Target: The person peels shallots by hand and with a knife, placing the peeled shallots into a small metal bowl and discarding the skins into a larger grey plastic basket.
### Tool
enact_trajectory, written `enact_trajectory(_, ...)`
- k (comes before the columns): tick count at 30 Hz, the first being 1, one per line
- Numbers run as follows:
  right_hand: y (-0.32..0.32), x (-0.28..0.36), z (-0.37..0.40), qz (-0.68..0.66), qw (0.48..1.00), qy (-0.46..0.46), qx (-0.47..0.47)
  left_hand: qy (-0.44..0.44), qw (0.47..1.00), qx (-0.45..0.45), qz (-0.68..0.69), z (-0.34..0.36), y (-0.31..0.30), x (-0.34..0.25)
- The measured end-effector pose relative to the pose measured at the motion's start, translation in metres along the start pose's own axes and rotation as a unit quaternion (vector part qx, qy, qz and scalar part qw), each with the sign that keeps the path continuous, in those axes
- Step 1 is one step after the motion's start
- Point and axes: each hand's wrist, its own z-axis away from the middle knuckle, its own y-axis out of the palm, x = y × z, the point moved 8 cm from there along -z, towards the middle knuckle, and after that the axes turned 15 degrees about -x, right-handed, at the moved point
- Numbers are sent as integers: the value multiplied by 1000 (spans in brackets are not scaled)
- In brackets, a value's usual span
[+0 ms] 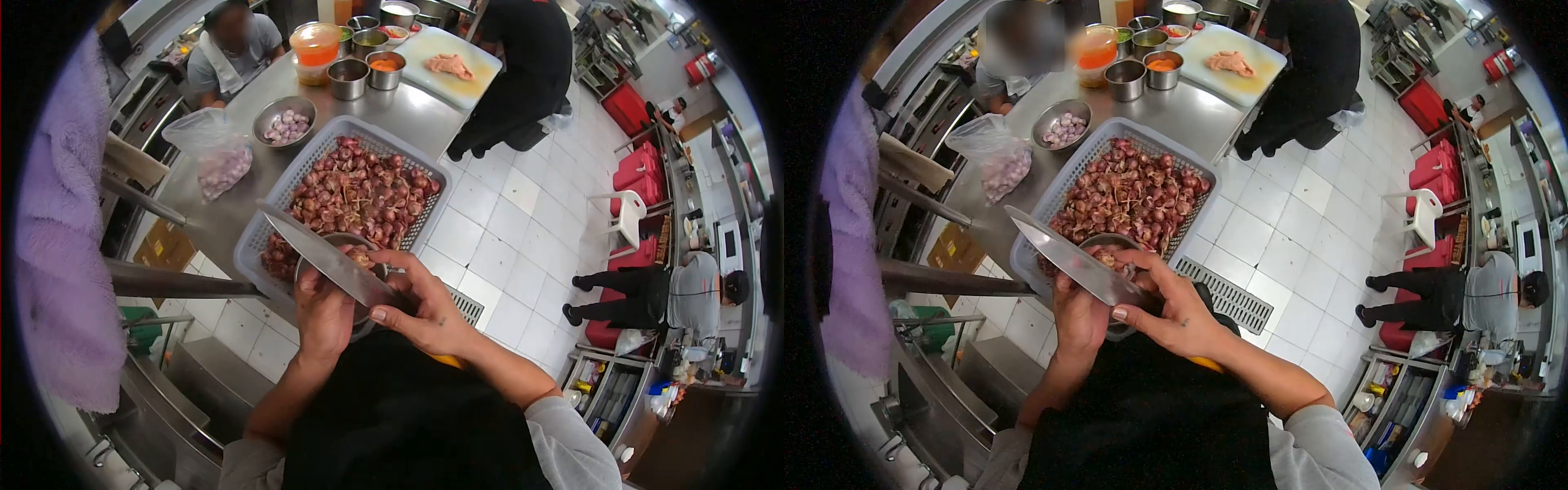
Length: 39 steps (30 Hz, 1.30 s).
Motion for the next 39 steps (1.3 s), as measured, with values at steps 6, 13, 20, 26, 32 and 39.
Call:
enact_trajectory(6,-2,-3,1,11,1000,-13,-23,8,1000,-2,-10,9,4,1)
enact_trajectory(13,0,-10,-7,27,996,-83,-21,-27,999,-27,11,16,-4,12)
enact_trajectory(20,12,-26,-18,-151,986,66,32,-26,999,-8,37,25,-14,8)
enact_trajectory(26,19,-48,-23,-121,981,144,49,-21,992,-60,-111,12,-55,14)
enact_trajectory(32,22,-57,-24,-137,976,162,58,-52,996,-56,-46,6,-41,13)
enact_trajectory(39,-9,-67,-29,-168,963,209,6,-49,997,-43,-44,-1,-50,3)
